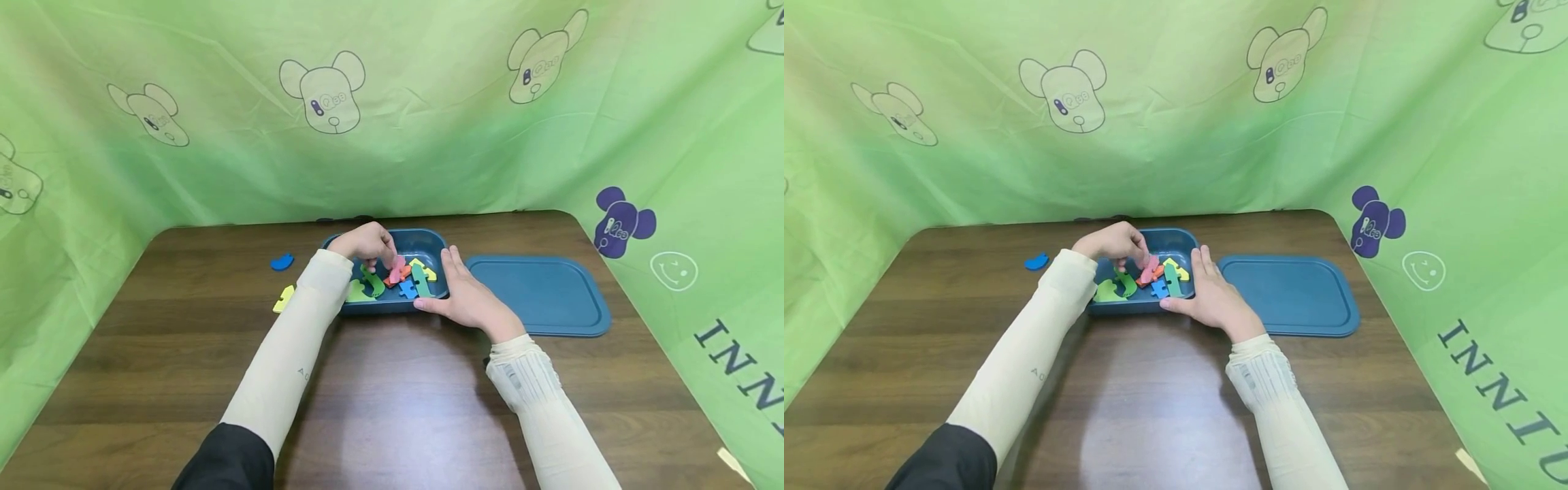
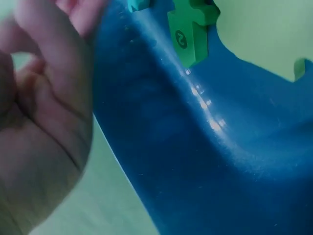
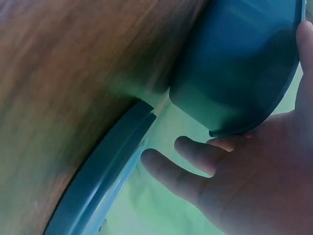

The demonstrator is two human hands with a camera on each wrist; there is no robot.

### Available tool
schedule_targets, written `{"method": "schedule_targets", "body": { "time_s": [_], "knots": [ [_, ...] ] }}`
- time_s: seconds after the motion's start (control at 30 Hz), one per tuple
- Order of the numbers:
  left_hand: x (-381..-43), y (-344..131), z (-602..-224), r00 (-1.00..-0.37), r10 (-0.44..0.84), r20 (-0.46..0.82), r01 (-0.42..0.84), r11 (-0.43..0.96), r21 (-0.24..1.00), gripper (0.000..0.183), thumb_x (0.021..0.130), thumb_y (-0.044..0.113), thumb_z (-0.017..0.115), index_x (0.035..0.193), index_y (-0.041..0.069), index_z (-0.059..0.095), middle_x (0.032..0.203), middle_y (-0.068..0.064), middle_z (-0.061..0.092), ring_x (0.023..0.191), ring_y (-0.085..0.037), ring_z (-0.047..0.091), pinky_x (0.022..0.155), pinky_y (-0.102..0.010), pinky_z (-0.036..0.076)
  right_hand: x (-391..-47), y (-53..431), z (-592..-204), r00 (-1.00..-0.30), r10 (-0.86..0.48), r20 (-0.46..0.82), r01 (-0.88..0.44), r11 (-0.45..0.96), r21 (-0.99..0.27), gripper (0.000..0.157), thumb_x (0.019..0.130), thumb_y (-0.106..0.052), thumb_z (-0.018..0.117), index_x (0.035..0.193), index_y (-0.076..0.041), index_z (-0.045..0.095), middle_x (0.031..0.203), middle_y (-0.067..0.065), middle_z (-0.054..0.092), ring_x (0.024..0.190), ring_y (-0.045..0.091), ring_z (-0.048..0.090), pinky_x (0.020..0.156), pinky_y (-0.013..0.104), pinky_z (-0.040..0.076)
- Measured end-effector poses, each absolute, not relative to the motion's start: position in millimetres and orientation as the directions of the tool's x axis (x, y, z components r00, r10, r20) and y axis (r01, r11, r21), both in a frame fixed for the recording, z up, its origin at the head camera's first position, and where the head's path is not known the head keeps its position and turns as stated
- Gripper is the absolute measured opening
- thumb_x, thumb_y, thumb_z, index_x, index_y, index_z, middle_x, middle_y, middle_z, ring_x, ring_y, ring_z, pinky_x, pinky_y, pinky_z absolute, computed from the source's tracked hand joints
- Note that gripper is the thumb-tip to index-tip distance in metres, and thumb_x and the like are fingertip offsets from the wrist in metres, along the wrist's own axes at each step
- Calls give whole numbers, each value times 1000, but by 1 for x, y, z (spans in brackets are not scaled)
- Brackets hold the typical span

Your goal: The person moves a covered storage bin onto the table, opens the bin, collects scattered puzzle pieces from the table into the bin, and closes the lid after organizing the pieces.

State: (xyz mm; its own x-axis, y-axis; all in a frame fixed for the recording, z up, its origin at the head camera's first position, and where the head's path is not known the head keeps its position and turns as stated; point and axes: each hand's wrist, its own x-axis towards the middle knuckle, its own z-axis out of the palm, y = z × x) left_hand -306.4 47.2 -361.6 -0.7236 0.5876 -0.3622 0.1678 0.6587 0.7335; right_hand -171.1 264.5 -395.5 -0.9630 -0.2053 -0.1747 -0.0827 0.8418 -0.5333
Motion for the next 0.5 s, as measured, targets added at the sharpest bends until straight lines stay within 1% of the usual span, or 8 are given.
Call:
{"method": "schedule_targets", "body": {
  "time_s": [0.13, 0.2, 0.33, 0.4, 0.5],
  "knots": [
    [-305, 47, -358, -791, 539, -289, 205, 679, 704, 17, 99, 6, 60, 102, 0, 76, 87, -11, 73, 43, -9, 42, 57, -30, 53, -171, 264, -395, -962, -207, -177, -81, 838, -540, 124, 84, -73, 64, 160, -5, -7, 166, 17, -12, 151, 38, 5, 116, 56, 19],
    [-304, 46, -354, -811, 526, -257, 208, 669, 714, 20, 101, 10, 59, 106, -1, 75, 88, -10, 74, 42, -10, 43, 58, -31, 53, -171, 263, -395, -962, -206, -178, -79, 837, -541, 125, 84, -74, 64, 160, -5, -7, 166, 17, -12, 151, 39, 6, 116, 57, 19],
    [-302, 41, -344, -827, 515, -225, 197, 640, 743, 24, 103, 13, 57, 109, -2, 74, 89, -10, 74, 41, -10, 41, 61, -34, 53, -171, 263, -395, -962, -203, -182, -75, 839, -539, 125, 84, -73, 64, 160, -5, -7, 166, 17, -12, 151, 41, 8, 116, 57, 20],
    [-300, 38, -336, -835, 510, -207, 185, 615, 766, 24, 103, 14, 57, 110, -2, 73, 89, -9, 74, 41, -11, 39, 62, -35, 54, -171, 263, -395, -962, -203, -183, -74, 839, -539, 125, 84, -73, 64, 160, -5, -7, 166, 17, -13, 151, 41, 7, 116, 58, 20],
    [-296, 32, -326, -845, 506, -173, 184, 578, 795, 23, 103, 15, 57, 110, 0, 74, 91, -9, 73, 43, -12, 39, 63, -35, 54, -172, 264, -396, -961, -203, -186, -73, 838, -541, 124, 85, -72, 64, 160, -5, -8, 166, 17, -13, 150, 42, 7, 115, 59, 19]
  ]
}}
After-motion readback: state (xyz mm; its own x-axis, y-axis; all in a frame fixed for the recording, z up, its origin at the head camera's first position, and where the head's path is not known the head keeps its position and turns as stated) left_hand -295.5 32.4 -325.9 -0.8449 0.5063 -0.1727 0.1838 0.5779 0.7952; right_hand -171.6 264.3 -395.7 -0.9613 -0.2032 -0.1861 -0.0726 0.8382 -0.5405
